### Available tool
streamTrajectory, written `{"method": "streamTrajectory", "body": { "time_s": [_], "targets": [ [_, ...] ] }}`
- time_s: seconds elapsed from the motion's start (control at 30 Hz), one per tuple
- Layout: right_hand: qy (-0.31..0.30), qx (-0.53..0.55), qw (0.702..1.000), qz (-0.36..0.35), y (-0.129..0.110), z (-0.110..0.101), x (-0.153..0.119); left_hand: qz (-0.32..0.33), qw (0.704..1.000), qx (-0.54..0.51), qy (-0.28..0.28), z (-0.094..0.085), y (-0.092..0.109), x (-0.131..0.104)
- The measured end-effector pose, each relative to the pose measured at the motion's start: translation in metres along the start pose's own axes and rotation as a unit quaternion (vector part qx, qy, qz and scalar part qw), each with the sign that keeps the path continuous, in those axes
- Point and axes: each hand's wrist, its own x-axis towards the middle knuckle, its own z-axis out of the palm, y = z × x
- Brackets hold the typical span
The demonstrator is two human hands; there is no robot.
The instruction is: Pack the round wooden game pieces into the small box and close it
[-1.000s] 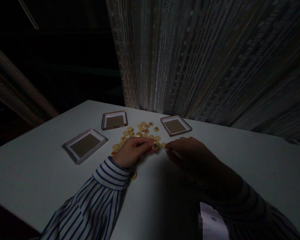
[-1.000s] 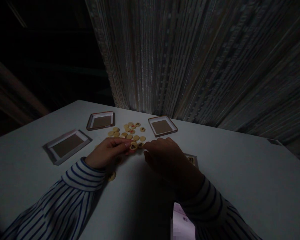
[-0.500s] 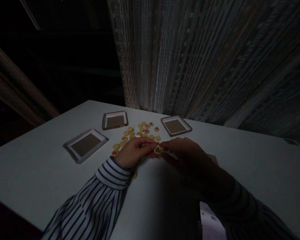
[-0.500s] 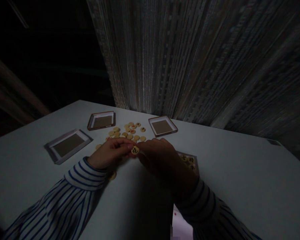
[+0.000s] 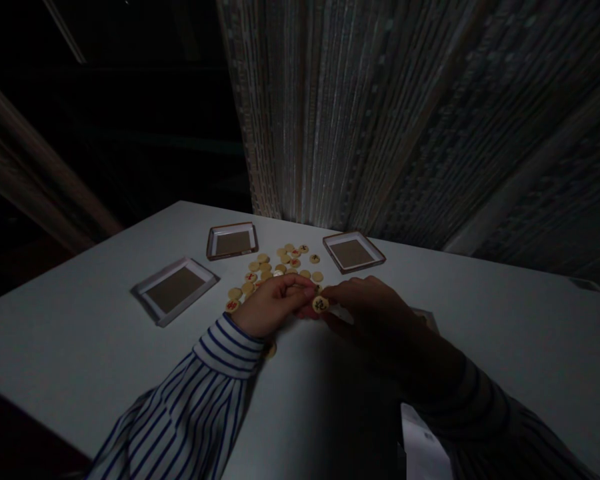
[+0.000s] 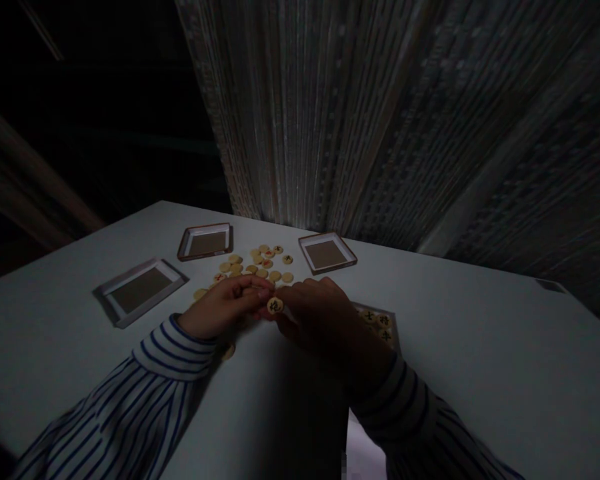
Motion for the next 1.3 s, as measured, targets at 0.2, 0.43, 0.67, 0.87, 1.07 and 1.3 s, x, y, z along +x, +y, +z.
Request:
{"method": "streamTrajectory", "body": {
  "time_s": [0.2, 0.43, 0.67, 0.87, 1.07, 1.3],
  "targets": [
    [0.017, -0.041, 0.999, 0.004, 0.004, 0.004, -0.002, 0.066, 0.995, 0.009, 0.077, -0.003, 0.013, -0.005],
    [-0.012, -0.025, 0.999, 0.039, 0.0, 0.006, -0.001, 0.174, 0.959, 0.149, 0.165, -0.03, 0.051, -0.011],
    [-0.093, 0.014, 0.991, 0.098, -0.02, 0.008, 0.004, 0.236, 0.906, 0.255, 0.24, -0.08, 0.043, -0.013],
    [-0.153, 0.036, 0.979, 0.126, -0.035, 0.013, 0.011, 0.241, 0.832, 0.433, 0.249, -0.103, 0.023, -0.023],
    [-0.176, -0.002, 0.979, 0.101, -0.034, 0.027, 0.01, 0.24, 0.782, 0.544, 0.188, -0.109, 0.02, -0.026],
    [-0.188, 0.004, 0.976, 0.113, -0.032, 0.026, 0.007, 0.239, 0.789, 0.544, 0.155, -0.105, 0.017, -0.024]
  ]
}}
